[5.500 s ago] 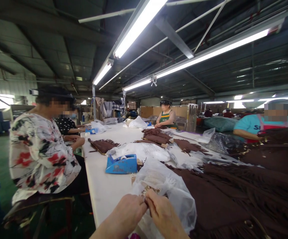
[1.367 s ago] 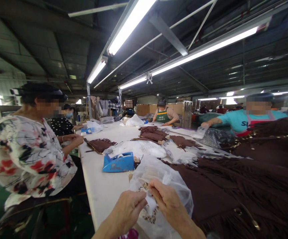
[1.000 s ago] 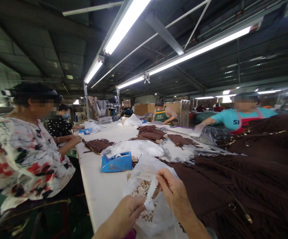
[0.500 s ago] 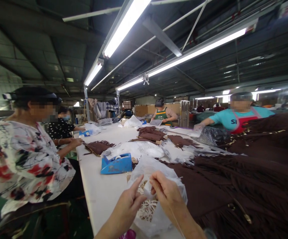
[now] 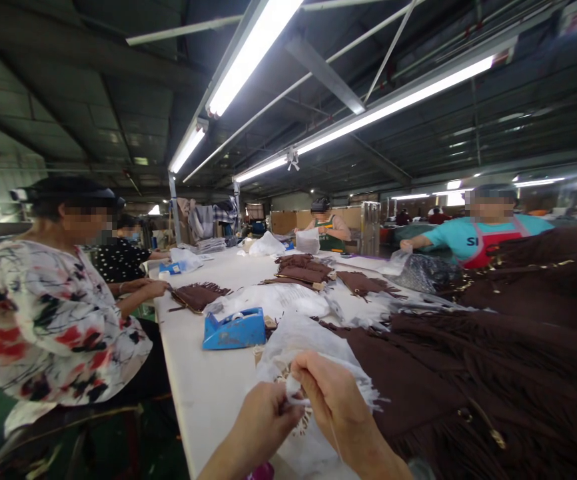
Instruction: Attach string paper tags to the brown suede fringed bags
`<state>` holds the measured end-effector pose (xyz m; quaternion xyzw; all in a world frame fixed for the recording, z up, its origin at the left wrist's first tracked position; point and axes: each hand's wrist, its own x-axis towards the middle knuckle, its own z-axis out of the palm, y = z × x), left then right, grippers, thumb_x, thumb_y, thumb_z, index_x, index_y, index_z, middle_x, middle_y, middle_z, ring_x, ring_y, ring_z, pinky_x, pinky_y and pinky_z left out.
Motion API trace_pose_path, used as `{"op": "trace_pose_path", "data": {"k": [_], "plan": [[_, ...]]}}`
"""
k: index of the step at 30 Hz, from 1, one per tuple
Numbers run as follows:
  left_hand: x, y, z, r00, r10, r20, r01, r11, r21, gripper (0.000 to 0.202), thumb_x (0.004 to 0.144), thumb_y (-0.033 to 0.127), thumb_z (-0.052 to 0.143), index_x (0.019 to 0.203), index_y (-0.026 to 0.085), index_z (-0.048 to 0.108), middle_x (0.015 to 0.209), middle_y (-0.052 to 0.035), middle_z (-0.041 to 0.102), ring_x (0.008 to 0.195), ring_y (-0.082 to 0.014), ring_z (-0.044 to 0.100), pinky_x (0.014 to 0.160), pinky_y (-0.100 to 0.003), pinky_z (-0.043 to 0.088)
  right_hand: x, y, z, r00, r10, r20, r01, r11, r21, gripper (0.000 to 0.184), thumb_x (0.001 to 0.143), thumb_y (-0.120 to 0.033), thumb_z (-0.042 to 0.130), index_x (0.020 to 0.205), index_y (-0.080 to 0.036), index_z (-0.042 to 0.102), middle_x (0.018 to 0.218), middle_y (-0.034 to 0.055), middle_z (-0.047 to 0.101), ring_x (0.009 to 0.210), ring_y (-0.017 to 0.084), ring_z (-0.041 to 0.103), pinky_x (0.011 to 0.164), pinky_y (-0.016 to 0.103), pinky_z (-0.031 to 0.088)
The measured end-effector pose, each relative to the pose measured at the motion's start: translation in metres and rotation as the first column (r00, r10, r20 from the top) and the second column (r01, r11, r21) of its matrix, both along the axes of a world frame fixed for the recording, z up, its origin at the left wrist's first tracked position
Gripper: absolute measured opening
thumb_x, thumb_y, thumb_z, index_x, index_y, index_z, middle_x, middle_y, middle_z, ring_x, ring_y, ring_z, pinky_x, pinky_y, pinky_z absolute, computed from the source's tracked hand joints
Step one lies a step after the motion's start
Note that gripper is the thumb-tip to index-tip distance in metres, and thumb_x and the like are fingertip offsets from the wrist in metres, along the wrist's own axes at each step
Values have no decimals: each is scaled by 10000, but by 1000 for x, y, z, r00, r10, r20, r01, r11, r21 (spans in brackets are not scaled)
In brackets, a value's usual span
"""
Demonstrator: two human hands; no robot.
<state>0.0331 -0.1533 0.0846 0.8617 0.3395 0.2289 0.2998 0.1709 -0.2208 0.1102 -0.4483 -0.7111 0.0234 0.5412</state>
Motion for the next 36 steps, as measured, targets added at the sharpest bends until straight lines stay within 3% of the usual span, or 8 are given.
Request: {"op": "trace_pose_path", "data": {"k": [10, 14, 18, 23, 26, 28, 32, 36], "plan": [[-17, 8, 11, 999, -36, -39, 42, 985, 167, 196, 893, 260, 532, 764, 199, 667, 714, 27, 647, 678, -138, 554, 635, -211, 343, -8, -11, 15, 970, -58, -238, 81, 993, 88, 235, 943, -292, 486, 721, -245, 548, 553, -50, 501, 469, 144, 453, 462, 249, 337], [-21, 3, 11, 993, 12, -119, 22, 958, 285, 218, 928, 292, 492, 819, 221, 667, 692, 24, 654, 625, -143, 551, 603, -229, 320, -8, -9, 11, 950, -16, -313, 23, 1000, 18, 275, 954, -365, 492, 722, -235, 561, 546, -47, 495, 484, 144, 473, 464, 241, 360], [-33, 17, 6, 999, 30, -40, -21, 974, 226, 293, 942, 404, 447, 845, 207, 641, 756, -2, 679, 698, -172, 598, 661, -232, 402, 3, -10, 18, 908, 56, -416, -124, 983, -138, 312, 936, -479, 542, 781, -211, 586, 621, -20, 588, 556, 156, 545, 528, 239, 440], [-58, 79, -6, 943, 334, -9, -327, 930, 168, 336, 936, 376, 354, 935, 190, 633, 940, -68, 708, 910, -233, 642, 852, -313, 468, 22, -28, 38, 822, 193, -536, -341, 921, -191, 337, 910, -518, 613, 867, -184, 615, 750, 21, 663, 651, 155, 576, 573, 235, 475], [-65, 112, -20, 922, 379, -74, -364, 917, 162, 312, 804, 308, 509, 1023, 133, 644, 1013, -133, 708, 976, -295, 648, 906, -388, 474, 27, -42, 51, 797, 258, -546, -433, 875, -218, 328, 940, -508, 589, 881, -186, 607, 741, 16, 656, 660, 146, 578, 564, 223, 473], [-68, 125, -30, 914, 397, -88, -380, 911, 160, 440, 679, 220, 574, 1099, 107, 643, 1144, -162, 683, 1129, -322, 601, 1005, -406, 433, 29, -52, 58, 819, 274, -504, -456, 843, -284, 345, 929, -526, 595, 875, -185, 597, 730, 17, 655, 651, 143, 577, 553, 217, 468], [-77, 132, -31, 889, 459, -3, -451, 876, 171, 560, 642, 115, 467, 1180, 79, 619, 1277, -176, 621, 1264, -299, 516, 1118, -415, 333, 39, -81, 60, 917, 188, -352, -365, 750, -551, 319, 904, -512, 602, 863, -196, 594, 715, 17, 664, 615, 135, 572, 541, 209, 453], [-69, 100, -3, 895, 425, 138, -444, 880, 170, 465, 793, 188, 362, 1181, 81, 595, 1241, -176, 619, 1201, -289, 547, 1069, -432, 377, 47, -114, 43, 949, 39, -314, -267, 633, -726, 277, 890, -465, 607, 831, -195, 585, 726, 22, 677, 565, 114, 550, 505, 191, 422]]}}
